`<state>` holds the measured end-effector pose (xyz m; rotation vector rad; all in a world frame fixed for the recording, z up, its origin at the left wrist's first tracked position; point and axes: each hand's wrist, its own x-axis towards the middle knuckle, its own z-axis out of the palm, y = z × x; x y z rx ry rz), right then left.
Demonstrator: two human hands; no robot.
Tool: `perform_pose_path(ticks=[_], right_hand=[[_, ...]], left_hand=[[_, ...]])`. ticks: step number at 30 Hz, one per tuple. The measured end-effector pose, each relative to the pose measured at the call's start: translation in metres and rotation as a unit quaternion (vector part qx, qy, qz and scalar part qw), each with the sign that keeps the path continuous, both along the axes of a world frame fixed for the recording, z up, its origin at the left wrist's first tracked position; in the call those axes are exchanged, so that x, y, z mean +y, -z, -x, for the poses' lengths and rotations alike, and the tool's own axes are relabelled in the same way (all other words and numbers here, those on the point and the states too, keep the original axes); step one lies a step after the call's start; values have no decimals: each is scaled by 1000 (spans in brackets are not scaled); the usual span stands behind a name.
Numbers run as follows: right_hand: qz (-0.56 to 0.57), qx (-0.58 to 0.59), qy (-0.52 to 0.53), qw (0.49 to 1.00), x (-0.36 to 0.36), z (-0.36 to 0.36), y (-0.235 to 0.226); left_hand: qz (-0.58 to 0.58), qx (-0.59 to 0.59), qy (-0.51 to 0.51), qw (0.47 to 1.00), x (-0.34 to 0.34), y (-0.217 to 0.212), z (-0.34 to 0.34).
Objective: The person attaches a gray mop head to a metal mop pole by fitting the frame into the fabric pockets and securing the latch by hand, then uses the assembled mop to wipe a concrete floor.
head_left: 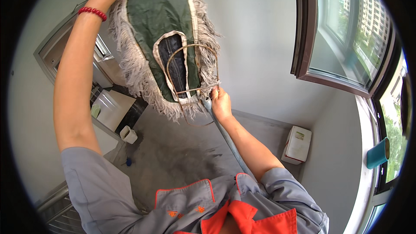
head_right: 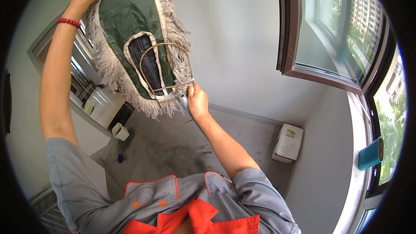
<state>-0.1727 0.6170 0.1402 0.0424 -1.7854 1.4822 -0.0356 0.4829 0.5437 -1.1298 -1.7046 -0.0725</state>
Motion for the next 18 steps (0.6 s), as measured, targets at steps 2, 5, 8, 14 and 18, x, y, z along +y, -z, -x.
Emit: perform_pose_path(ticks=[2,5,8,14,18], right_hand=[[2,-6,23,1000,-31,6,-12],[-1,-10,50,999,-57,25,-20],[-14,-36,51,998,-56,31,-33],[4,3,6,1000,-67,29,-43],[4,12,-64,998,-54,44,-51]], left_hand=[[1,24,15,1000,-3,4,-4],[-3,-1,-10,1000,-5,0,-2],[29,69,-14,997,7,-8,15],[67,38,-88,993,28,-15,43],[84,-24,-74,993,37,-21,51]])
